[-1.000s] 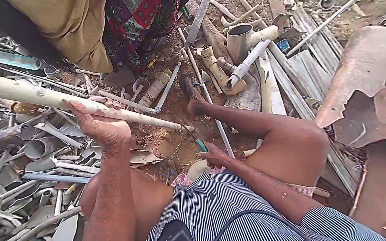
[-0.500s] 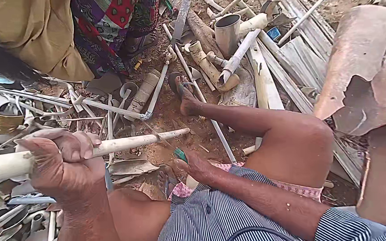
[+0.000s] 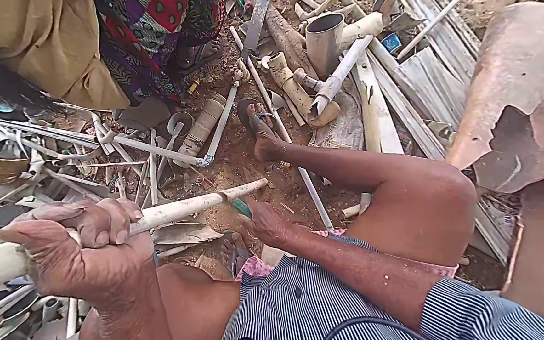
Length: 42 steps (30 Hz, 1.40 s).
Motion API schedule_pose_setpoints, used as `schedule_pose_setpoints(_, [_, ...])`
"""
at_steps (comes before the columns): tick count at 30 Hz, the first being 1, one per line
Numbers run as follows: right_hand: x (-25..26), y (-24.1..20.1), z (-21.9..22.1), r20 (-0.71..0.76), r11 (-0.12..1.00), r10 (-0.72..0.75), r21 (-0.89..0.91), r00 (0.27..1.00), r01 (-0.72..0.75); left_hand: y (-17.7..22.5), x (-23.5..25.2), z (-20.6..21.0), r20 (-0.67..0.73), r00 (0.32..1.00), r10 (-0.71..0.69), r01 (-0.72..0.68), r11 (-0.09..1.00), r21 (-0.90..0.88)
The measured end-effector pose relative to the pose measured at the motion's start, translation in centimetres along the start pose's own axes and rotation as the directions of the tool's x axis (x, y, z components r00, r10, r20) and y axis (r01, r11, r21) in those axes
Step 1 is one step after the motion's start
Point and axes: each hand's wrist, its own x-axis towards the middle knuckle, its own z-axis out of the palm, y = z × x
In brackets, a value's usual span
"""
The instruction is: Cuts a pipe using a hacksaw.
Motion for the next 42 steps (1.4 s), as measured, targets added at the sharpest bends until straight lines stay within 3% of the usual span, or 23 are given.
schedule_pose_setpoints(2, [0.5,7.3,0.6,0.012,0.963,0.264,-0.052,0.965,-0.263,0.0,-0.1,-0.3,-0.006,1.000,0.005,-0.006,1.000,-0.018])
schedule_pose_setpoints(4, [0.8,9.7,-0.3,0.017,0.944,0.326,-0.067,0.945,-0.324,-0.4,0.4,0.0,-0.010,1.000,0.014,-0.014,0.999,-0.047])
schedule_pose_setpoints(6, [-0.2,6.8,-0.1,0.036,0.972,0.231,-0.044,0.972,-0.230,-0.3,0.4,-0.3,-0.037,0.999,-0.013,0.012,1.000,-0.023])
schedule_pose_setpoints(8, [-0.6,2.0,-0.5,0.057,0.999,0.048,-0.013,0.997,-0.047,-0.4,0.6,-0.6,-0.038,0.999,-0.013,0.013,1.000,-0.003])
schedule_pose_setpoints(10, [-1.1,-2.8,-1.0,0.076,0.993,-0.118,-0.001,0.990,0.119,-0.3,0.4,-0.9,-0.007,1.000,-0.007,0.007,1.000,0.000])
schedule_pose_setpoints(12, [-1.1,-4.9,-0.8,0.045,0.975,-0.223,0.023,0.974,0.222,-0.1,0.1,-0.8,0.007,1.000,-0.003,0.003,1.000,-0.011])
schedule_pose_setpoints(14, [-0.5,-2.1,0.2,0.018,0.990,-0.137,0.047,0.990,0.136,0.0,-0.3,-0.9,0.010,1.000,0.002,-0.002,1.000,-0.008])
schedule_pose_setpoints(17, [0.8,7.5,1.1,0.026,0.974,0.226,0.003,0.974,-0.226,-0.3,0.0,-1.7,-0.002,1.000,0.009,-0.009,0.999,-0.045])
schedule_pose_setpoints(19, [0.6,8.7,0.6,0.046,0.960,0.281,-0.016,0.959,-0.281,-0.5,0.3,-1.9,0.016,1.000,0.000,0.002,0.998,-0.065])
schedule_pose_setpoints(24, [-0.4,-0.7,-0.5,0.069,0.998,-0.063,-0.015,0.996,0.065,-0.2,0.0,-1.0,0.034,0.999,0.002,-0.001,0.999,-0.043])
schedule_pose_setpoints(26, [0.0,-2.4,-0.7,0.047,0.990,-0.137,-0.020,0.989,0.138,0.0,-0.3,-0.5,0.033,0.999,0.021,-0.020,0.999,-0.039])
schedule_pose_setpoints(28, [0.3,0.8,0.3,0.014,0.999,-0.052,-0.005,0.999,0.052,-0.1,-0.5,-0.7,0.016,1.000,0.022,-0.021,0.999,-0.039])
schedule_pose_setpoints(30, [0.4,6.7,1.5,0.013,0.982,0.188,-0.016,0.982,-0.188,-0.2,-0.3,-1.0,-0.058,0.998,-0.003,0.002,1.000,-0.029])
schedule_pose_setpoints(32, [0.8,9.0,0.9,0.026,0.955,0.295,-0.031,0.955,-0.294,-0.4,0.5,-0.8,-0.161,0.986,-0.032,0.032,0.999,-0.006])
schedule_pose_setpoints(34, [0.2,6.6,0.1,0.045,0.972,0.229,-0.066,0.972,-0.226,-0.5,0.8,-0.7,-0.221,0.974,-0.051,0.062,0.997,0.043])
schedule_pose_setpoints(37, [0.2,-0.4,-0.9,0.069,0.997,-0.034,-0.065,0.997,0.039,-0.3,0.7,-0.2,-0.275,0.960,-0.044,0.082,0.988,0.128])
schedule_pose_setpoints(39, [0.9,-3.1,-1.0,0.071,0.989,-0.136,-0.052,0.988,0.140,0.0,0.5,0.4,-0.328,0.944,-0.019,0.081,0.981,0.177])
schedule_pose_setpoints(40, [1.1,-2.8,-0.8,0.063,0.990,-0.130,-0.040,0.989,0.133,0.0,0.4,0.6,-0.346,0.938,0.001,0.069,0.979,0.190])
schedule_pose_setpoints(42, [1.0,1.8,0.1,0.035,1.000,0.023,-0.004,0.999,-0.023,-0.4,0.0,0.3,-0.354,0.933,0.063,0.015,0.977,0.213])
